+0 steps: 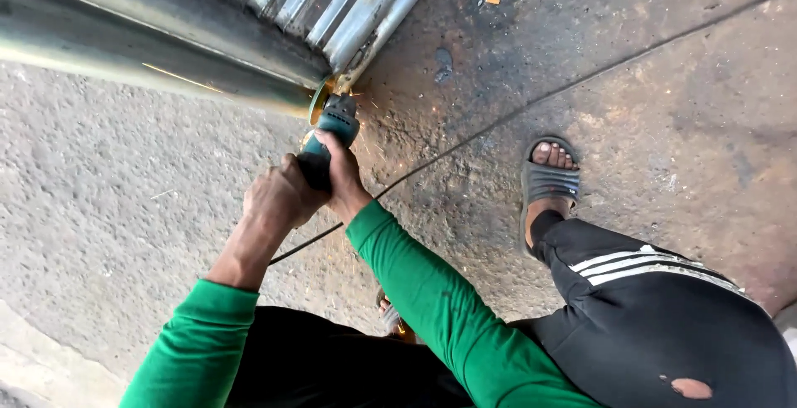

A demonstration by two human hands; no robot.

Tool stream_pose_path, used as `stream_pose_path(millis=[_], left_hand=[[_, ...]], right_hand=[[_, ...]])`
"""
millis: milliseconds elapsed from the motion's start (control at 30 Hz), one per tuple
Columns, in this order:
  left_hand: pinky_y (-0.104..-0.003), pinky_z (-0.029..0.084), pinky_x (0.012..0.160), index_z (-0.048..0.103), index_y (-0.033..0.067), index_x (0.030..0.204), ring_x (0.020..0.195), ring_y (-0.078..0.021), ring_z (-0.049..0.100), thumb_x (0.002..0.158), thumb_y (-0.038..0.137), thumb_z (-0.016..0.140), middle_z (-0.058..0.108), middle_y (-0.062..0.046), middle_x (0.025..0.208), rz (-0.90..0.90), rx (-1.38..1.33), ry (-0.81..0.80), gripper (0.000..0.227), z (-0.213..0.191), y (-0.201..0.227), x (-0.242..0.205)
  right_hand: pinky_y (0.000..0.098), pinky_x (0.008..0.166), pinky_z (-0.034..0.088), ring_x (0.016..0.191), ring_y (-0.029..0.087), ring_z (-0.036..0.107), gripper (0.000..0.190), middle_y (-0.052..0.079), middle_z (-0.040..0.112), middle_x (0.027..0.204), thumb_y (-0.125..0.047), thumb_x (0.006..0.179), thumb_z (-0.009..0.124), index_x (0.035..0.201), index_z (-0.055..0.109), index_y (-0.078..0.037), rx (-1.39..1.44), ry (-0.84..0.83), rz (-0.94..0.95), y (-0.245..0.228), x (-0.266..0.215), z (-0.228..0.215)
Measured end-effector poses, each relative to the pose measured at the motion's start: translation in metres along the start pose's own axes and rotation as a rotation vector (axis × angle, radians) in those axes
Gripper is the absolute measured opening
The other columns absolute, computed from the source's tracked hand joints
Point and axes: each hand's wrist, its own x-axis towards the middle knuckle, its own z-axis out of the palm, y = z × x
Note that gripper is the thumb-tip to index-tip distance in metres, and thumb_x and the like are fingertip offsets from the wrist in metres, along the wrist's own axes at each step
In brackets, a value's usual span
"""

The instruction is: Using a handheld angle grinder to smooth or cut the bottom edge of a metal gate.

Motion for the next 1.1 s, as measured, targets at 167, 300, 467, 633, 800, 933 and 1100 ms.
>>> stream_pose_path(millis=[167, 300, 467, 633, 800, 933, 1100], left_hand=[[-0.060, 0.057, 0.088, 0.056, 0.0007, 0.122, 0.103, -0.0523, 0.070, 0.074, 0.054, 0.079, 0.070, -0.031, 0.109, 0.024, -0.021, 0.026, 0.076, -0.011, 0.003, 0.000], [-0.057, 0.056, 0.093, 0.055, 0.0015, 0.124, 0.107, -0.0496, 0.070, 0.075, 0.055, 0.079, 0.070, -0.030, 0.110, 0.019, -0.046, 0.034, 0.077, -0.016, 0.014, -0.003], [-0.059, 0.055, 0.092, 0.057, -0.0021, 0.119, 0.104, -0.0523, 0.070, 0.073, 0.056, 0.079, 0.070, -0.033, 0.109, 0.010, -0.061, 0.010, 0.077, -0.017, 0.007, -0.018], [-0.057, 0.058, 0.088, 0.058, 0.0004, 0.120, 0.102, -0.0489, 0.072, 0.076, 0.052, 0.078, 0.071, -0.030, 0.105, 0.030, -0.030, 0.045, 0.070, -0.020, 0.014, -0.003], [-0.058, 0.058, 0.084, 0.056, 0.0008, 0.118, 0.101, -0.0493, 0.072, 0.072, 0.059, 0.075, 0.072, -0.029, 0.106, 0.004, 0.005, 0.001, 0.077, -0.006, 0.003, -0.001], [-0.058, 0.059, 0.082, 0.056, 0.0020, 0.117, 0.101, -0.0481, 0.073, 0.072, 0.057, 0.075, 0.073, -0.027, 0.105, -0.003, 0.043, 0.005, 0.073, -0.004, 0.002, 0.006], [-0.059, 0.060, 0.078, 0.056, 0.0004, 0.121, 0.101, -0.0490, 0.073, 0.075, 0.054, 0.076, 0.072, -0.029, 0.106, 0.007, 0.024, 0.012, 0.074, -0.006, 0.000, 0.004]], right_hand=[[0.0333, 0.069, 0.054, 0.078, 0.018, 0.065, 0.050, 0.007, 0.063, 0.088, -0.039, 0.073, 0.085, 0.104, 0.062, -0.007, -0.017, 0.008, -0.040, 0.004, 0.020, -0.002], [0.0345, 0.069, 0.054, 0.078, 0.020, 0.067, 0.052, 0.008, 0.063, 0.087, -0.040, 0.071, 0.087, 0.103, 0.062, -0.008, -0.003, -0.024, -0.025, -0.004, 0.020, 0.000], [0.0357, 0.070, 0.054, 0.079, 0.021, 0.067, 0.051, 0.008, 0.063, 0.090, -0.039, 0.075, 0.086, 0.106, 0.061, -0.007, -0.014, -0.041, 0.004, 0.016, 0.026, -0.009], [0.0360, 0.068, 0.055, 0.077, 0.021, 0.069, 0.052, 0.009, 0.065, 0.088, -0.039, 0.072, 0.088, 0.106, 0.062, -0.009, 0.017, -0.019, 0.003, -0.001, 0.032, -0.003], [0.0350, 0.067, 0.056, 0.076, 0.021, 0.069, 0.052, 0.010, 0.065, 0.088, -0.039, 0.073, 0.087, 0.107, 0.061, -0.008, 0.023, -0.008, 0.047, 0.005, 0.017, -0.002], [0.0354, 0.068, 0.057, 0.078, 0.021, 0.069, 0.058, 0.010, 0.065, 0.092, -0.041, 0.076, 0.086, 0.112, 0.060, -0.005, 0.011, -0.017, 0.023, 0.006, 0.018, -0.001], [0.0347, 0.067, 0.057, 0.077, 0.021, 0.070, 0.053, 0.012, 0.066, 0.091, -0.038, 0.076, 0.085, 0.110, 0.059, -0.006, 0.041, -0.030, -0.017, 0.015, 0.032, -0.005]])
